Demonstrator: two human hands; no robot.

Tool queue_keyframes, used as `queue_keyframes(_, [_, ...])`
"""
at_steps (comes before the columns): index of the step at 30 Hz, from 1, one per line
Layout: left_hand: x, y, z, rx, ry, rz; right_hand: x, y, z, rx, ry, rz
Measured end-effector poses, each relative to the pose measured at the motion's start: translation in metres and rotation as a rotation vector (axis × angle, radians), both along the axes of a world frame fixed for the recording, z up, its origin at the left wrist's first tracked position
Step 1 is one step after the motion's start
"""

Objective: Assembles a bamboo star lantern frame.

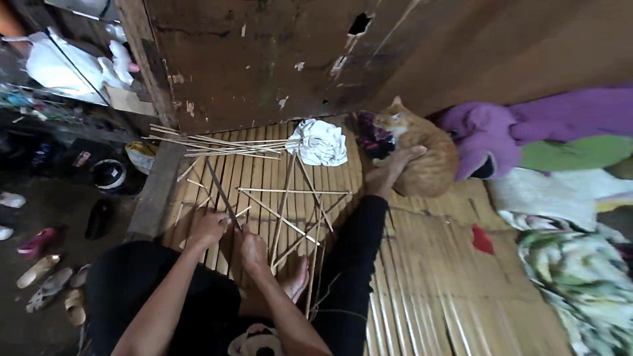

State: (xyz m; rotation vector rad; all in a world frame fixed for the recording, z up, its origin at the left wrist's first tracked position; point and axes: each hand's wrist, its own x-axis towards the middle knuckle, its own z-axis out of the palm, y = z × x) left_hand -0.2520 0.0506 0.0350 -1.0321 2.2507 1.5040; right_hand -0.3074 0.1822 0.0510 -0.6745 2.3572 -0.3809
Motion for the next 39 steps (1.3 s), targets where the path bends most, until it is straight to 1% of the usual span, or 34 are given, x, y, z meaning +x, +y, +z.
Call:
queue_keyframes(5, [0.006, 0.006, 0.004, -0.061, -0.019, 0.024, 0.002, 0.0, -0.001, -0.027, 0.017, 0.038])
queue_keyframes(8, [0.015, 0.001, 0.017, -0.039, 0.061, 0.083, 0.001, -0.003, 0.007, -0.097, 0.024, 0.065])
queue_keyframes(9, [0.02, -0.003, 0.022, -0.064, 0.081, 0.107, 0.0, -0.005, 0.012, -0.11, 0.017, 0.081])
queue_keyframes(11, [0.035, -0.01, 0.036, -0.215, 0.148, 0.183, -0.003, -0.013, 0.02, -0.101, 0.006, 0.126])
queue_keyframes(13, [0.062, -0.021, 0.05, -0.424, 0.277, 0.305, -0.005, -0.021, 0.021, -0.082, 0.003, 0.175])
queue_keyframes(15, [0.106, -0.039, 0.055, -0.595, 0.381, 0.469, -0.002, -0.031, 0.017, -0.069, 0.009, 0.224])
queue_keyframes(16, [0.135, -0.047, 0.052, -0.644, 0.389, 0.559, 0.0, -0.037, 0.013, -0.059, 0.011, 0.248])
queue_keyframes(17, [0.165, -0.05, 0.046, -0.651, 0.34, 0.651, 0.003, -0.044, 0.01, -0.047, 0.019, 0.268])
queue_keyframes(18, [0.197, -0.048, 0.035, -0.637, 0.239, 0.719, 0.006, -0.051, 0.008, -0.034, 0.034, 0.292])
queue_keyframes(20, [0.248, -0.022, 0.009, -0.537, -0.055, 0.788, 0.014, -0.068, 0.006, -0.026, 0.067, 0.346])
queue_keyframes(22, [0.272, 0.023, -0.01, -0.413, -0.327, 0.796, 0.021, -0.085, 0.004, -0.033, 0.096, 0.394])
queue_keyframes(24, [0.275, 0.059, -0.023, -0.429, -0.499, 0.78, 0.026, -0.1, 0.002, -0.006, 0.097, 0.445])
queue_keyframes(26, [0.269, 0.062, -0.023, -0.455, -0.553, 0.769, 0.031, -0.11, -0.002, -0.005, 0.106, 0.491])
queue_keyframes(29, [0.263, 0.045, -0.016, -0.398, -0.579, 0.782, 0.039, -0.121, -0.004, 0.015, 0.111, 0.527])
queue_keyframes(36, [0.258, 0.036, -0.012, -0.312, -0.675, 0.739, 0.053, -0.135, -0.019, 0.024, 0.095, 0.554])
queue_keyframes(39, [0.258, 0.037, -0.013, -0.333, -0.648, 0.75, 0.054, -0.134, -0.02, 0.035, 0.103, 0.561])
